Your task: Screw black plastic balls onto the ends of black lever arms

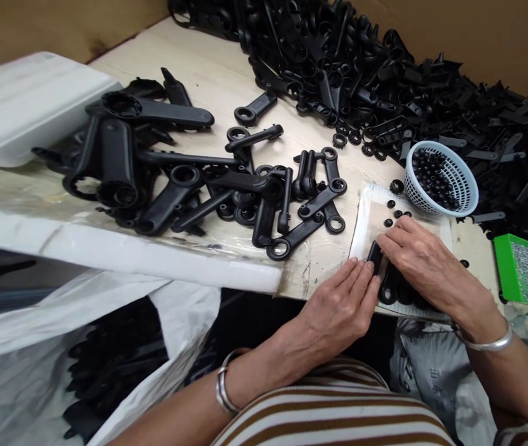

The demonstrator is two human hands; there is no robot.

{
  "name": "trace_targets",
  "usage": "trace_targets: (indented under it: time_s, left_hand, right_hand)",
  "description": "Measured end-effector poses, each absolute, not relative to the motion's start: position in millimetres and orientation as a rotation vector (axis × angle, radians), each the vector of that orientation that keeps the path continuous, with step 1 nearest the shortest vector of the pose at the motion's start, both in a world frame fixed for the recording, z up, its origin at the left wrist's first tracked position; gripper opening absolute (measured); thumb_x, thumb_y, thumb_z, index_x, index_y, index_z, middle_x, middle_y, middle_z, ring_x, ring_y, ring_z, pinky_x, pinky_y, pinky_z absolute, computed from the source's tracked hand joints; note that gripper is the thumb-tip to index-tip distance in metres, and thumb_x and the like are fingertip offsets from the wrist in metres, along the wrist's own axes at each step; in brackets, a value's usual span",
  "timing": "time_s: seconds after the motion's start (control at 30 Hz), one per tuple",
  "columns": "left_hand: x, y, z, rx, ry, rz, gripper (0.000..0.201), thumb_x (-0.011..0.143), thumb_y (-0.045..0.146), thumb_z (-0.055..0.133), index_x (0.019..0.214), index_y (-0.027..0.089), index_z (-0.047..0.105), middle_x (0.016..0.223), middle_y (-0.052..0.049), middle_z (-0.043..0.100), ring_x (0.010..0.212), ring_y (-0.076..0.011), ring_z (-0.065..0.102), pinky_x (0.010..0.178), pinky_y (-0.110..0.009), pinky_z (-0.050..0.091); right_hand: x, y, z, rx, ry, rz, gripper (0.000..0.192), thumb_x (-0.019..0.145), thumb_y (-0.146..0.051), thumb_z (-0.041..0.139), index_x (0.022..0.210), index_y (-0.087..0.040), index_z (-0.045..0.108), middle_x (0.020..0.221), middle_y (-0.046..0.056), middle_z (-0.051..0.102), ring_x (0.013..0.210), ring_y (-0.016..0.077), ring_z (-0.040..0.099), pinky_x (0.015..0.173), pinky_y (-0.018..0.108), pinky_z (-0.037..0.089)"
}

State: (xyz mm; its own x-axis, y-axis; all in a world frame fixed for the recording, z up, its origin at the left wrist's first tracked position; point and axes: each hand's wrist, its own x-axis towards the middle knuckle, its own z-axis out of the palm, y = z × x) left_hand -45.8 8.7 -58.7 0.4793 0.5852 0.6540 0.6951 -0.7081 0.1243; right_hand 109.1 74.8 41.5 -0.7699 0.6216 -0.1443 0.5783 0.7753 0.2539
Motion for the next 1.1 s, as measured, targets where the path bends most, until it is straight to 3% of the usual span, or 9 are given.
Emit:
trace_targets:
  time_s: [0.13,0.27,0.33,0.43,0.5,0.77,1.1]
  left_hand:
    - [-45.9,9.4,-59.6,-2.576,-1.112,-1.046,0.023,0.093,0.008,0.049,0.107,0.002,0.065,0.11,-0.02,0.071,0.102,-0.0239,0.071,0.099,-0.038,0.054]
    - [-45.9,10.4,-62.2,-2.563,-1.11,-1.051,0.021,0.094,0.01,0.05,0.107,0.003,0.065,0.11,-0.019,0.072,0.103,-0.024,0.071,0.098,-0.037,0.055]
    - [-46.0,11.0,-62.8,-2.56,-1.101,-1.061,0.02,0.094,0.011,0.052,0.106,0.003,0.065,0.109,-0.019,0.072,0.103,-0.0246,0.071,0.097,-0.038,0.055]
    - [-46.7,11.7,-63.1,-2.561,-1.09,-1.06,0.018,0.094,0.012,0.053,0.105,0.004,0.065,0.11,-0.018,0.072,0.102,-0.0245,0.071,0.096,-0.038,0.056]
    - [-47.3,12.2,-63.2,-2.558,-1.087,-1.054,0.018,0.095,0.014,0.053,0.106,0.005,0.065,0.109,-0.017,0.072,0.101,-0.0243,0.071,0.094,-0.038,0.057]
    - [-47.5,14.5,-63.4,-2.553,-1.06,-1.012,0.02,0.098,0.017,0.05,0.104,0.007,0.066,0.108,-0.016,0.072,0.099,-0.0225,0.072,0.093,-0.037,0.057]
    - [-48.0,11.9,-67.9,-2.559,-1.071,-1.014,0.02,0.097,0.018,0.053,0.107,0.007,0.066,0.11,-0.016,0.072,0.103,-0.0227,0.071,0.095,-0.037,0.057]
  right_hand:
    - [103.1,74.6,38.9,0.905,2.702,0.313,0.019,0.084,0.001,0.048,0.084,-0.016,0.059,0.082,0.009,0.058,0.084,0.024,0.049,0.077,0.037,0.046]
    - [105.2,77.9,36.0,0.995,2.731,0.261,0.013,0.087,-0.004,0.053,0.086,-0.016,0.059,0.083,0.008,0.06,0.086,0.0231,0.05,0.077,0.035,0.046]
    - [113.1,80.1,35.9,1.041,2.735,0.241,0.014,0.088,-0.008,0.055,0.098,-0.015,0.061,0.084,0.007,0.062,0.088,0.0234,0.051,0.079,0.036,0.046]
    - [135.5,79.9,37.9,1.168,2.861,0.239,0.036,0.091,-0.018,0.057,0.127,-0.016,0.054,0.093,0.008,0.067,0.09,0.0229,0.055,0.082,0.036,0.048]
    - [153.3,75.8,39.1,1.306,2.992,0.22,0.041,0.093,-0.021,0.056,0.134,-0.016,0.051,0.103,0.009,0.069,0.094,0.0216,0.058,0.084,0.035,0.05]
    - [156.9,65.7,24.9,1.374,3.126,0.013,0.021,0.095,-0.022,0.052,0.11,-0.016,0.064,0.102,0.009,0.07,0.093,0.0218,0.057,0.082,0.036,0.05]
    - [127.6,83.5,6.4,1.163,3.028,0.044,0.013,0.092,-0.012,0.052,0.09,-0.015,0.064,0.083,0.007,0.062,0.086,0.0224,0.048,0.079,0.036,0.043]
